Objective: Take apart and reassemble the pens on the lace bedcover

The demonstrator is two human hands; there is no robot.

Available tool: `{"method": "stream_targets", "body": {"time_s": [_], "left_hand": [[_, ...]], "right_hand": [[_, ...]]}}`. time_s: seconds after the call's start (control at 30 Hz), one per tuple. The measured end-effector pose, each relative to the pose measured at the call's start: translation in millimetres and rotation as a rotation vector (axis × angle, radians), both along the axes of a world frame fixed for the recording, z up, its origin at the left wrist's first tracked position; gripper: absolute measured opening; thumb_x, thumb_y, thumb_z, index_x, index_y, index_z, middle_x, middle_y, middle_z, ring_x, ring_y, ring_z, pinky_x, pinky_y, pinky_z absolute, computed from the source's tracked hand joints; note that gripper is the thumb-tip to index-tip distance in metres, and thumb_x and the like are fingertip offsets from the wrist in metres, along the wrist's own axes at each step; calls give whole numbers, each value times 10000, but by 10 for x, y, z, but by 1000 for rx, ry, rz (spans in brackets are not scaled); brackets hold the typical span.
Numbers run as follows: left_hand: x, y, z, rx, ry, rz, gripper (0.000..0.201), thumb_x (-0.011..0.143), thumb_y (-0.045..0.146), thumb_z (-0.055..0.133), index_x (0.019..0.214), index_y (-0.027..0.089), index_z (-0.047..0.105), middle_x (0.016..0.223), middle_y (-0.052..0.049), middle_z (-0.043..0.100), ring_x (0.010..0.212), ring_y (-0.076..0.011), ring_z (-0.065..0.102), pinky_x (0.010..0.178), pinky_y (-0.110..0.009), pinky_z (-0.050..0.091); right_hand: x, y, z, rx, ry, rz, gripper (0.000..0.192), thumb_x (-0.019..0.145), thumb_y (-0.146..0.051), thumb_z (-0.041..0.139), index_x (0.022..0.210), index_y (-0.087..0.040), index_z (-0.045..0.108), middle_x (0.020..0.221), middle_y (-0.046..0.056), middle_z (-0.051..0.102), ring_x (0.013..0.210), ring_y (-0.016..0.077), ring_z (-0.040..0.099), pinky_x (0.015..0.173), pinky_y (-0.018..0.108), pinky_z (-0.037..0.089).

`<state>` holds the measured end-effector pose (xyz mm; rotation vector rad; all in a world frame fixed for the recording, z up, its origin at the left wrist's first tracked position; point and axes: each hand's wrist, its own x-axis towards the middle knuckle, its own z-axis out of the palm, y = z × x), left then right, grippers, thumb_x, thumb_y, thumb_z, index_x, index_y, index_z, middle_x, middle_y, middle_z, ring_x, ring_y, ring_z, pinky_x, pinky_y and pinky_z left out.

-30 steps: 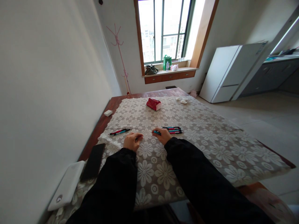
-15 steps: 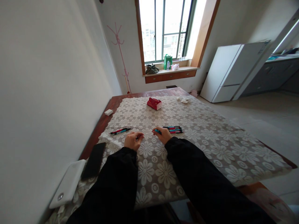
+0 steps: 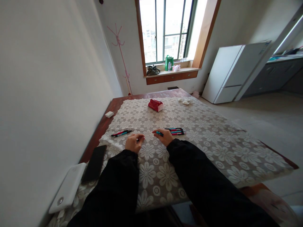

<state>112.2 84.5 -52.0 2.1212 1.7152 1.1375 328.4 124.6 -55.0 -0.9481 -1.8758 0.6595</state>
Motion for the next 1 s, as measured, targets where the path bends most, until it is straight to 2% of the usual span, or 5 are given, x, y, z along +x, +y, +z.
{"method": "stream_targets", "body": {"time_s": [0.17, 0.43, 0.8, 0.9, 1.0], "left_hand": [[-2, 1, 4, 13, -7, -3, 113, 795, 261, 641, 870, 244, 724, 783, -16, 671, 741, -167, 635, 727, -280, 487], [-16, 15, -28, 10, -10, -7, 113, 783, 235, 656, 872, 238, 724, 783, -18, 666, 737, -163, 633, 720, -279, 479], [-30, 28, -32, 6, -6, -12, 117, 790, 243, 651, 883, 240, 723, 775, -15, 666, 736, -163, 632, 720, -281, 477], [-45, 41, -51, 6, 4, -16, 119, 795, 263, 650, 888, 245, 722, 779, -14, 669, 744, -165, 634, 721, -281, 475], [-56, 51, -64, 9, 2, -18, 120, 803, 271, 642, 891, 243, 720, 779, -14, 672, 751, -166, 635, 729, -282, 477]], "right_hand": [[-2, 14, -47, -33, 37, 2, 214, 816, -302, 616, 991, -209, 697, 846, 17, 694, 737, 162, 614, 714, 282, 466], [-8, 52, -122, -62, 77, -19, 171, 795, -328, 649, 900, -193, 649, 755, -12, 645, 593, 111, 495, 595, 238, 394], [2, 4, -33, -68, 50, -30, 268, 786, -358, 638, 993, -188, 633, 857, 16, 673, 598, 117, 508, 606, 255, 414], [33, 9, -3, -40, 31, -89, 317, 790, -387, 632, 1031, -186, 591, 926, 25, 663, 583, 110, 484, 612, 259, 413], [90, 28, 21, -15, 13, -186, 217, 877, -359, 486, 970, -188, 582, 841, 19, 645, 624, 134, 520, 639, 266, 407]]}}
